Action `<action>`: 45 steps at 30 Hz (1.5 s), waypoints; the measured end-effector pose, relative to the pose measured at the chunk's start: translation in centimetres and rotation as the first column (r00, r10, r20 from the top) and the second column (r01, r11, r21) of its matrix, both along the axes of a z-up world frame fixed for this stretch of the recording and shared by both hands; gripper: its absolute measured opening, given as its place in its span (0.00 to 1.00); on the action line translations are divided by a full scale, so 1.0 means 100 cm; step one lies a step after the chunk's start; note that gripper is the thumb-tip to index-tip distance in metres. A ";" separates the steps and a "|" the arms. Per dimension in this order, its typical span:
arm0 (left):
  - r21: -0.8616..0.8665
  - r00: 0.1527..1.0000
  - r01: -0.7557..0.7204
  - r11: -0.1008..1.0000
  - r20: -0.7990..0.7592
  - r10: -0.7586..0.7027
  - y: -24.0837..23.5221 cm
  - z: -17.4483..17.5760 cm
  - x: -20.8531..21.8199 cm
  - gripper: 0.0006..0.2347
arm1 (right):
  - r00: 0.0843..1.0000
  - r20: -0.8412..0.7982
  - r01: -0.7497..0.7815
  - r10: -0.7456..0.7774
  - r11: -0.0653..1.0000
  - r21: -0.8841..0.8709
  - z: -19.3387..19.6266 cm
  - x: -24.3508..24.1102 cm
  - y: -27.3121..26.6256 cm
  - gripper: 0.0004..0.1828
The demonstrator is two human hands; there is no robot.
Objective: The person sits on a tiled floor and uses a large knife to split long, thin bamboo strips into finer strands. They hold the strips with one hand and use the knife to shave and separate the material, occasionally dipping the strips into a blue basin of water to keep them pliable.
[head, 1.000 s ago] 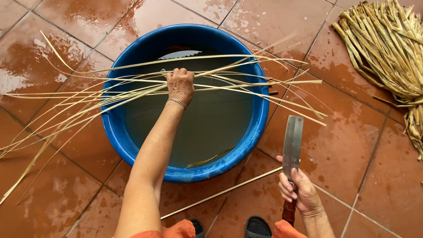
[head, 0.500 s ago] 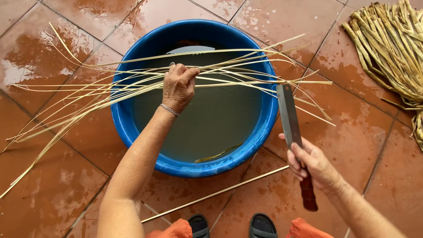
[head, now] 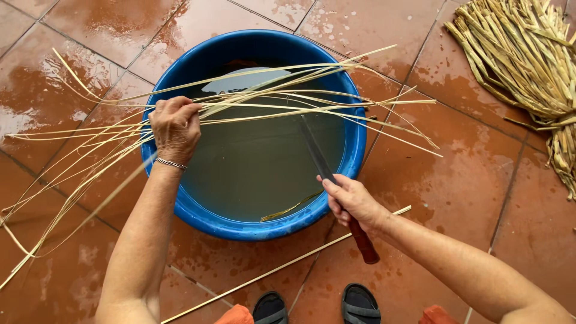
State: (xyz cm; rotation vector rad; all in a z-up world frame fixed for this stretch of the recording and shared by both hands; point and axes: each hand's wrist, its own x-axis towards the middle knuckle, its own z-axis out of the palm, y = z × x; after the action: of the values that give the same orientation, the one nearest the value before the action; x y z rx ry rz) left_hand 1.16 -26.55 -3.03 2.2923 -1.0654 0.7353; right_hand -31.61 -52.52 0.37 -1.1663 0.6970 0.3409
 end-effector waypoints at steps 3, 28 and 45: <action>-0.052 1.000 0.026 0.998 -0.009 -0.027 0.001 0.007 -0.002 0.03 | 0.999 0.051 0.000 -0.002 1.000 0.031 0.004 0.009 -0.003 0.31; 0.126 0.606 -0.096 0.987 -0.779 0.158 0.132 0.050 -0.120 0.09 | 0.961 0.230 0.110 -0.154 0.975 0.193 0.007 0.020 -0.053 0.31; 0.293 0.910 0.076 0.953 -0.410 0.054 0.122 0.023 -0.138 0.12 | 0.962 0.255 0.053 -0.093 0.986 0.158 0.028 -0.009 -0.029 0.41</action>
State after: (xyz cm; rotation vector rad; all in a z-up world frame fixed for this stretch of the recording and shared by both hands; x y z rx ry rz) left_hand -12.66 -14.37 -0.72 2.5370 -1.0375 0.0594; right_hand -32.46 -55.43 3.14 -1.0162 0.4726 0.1686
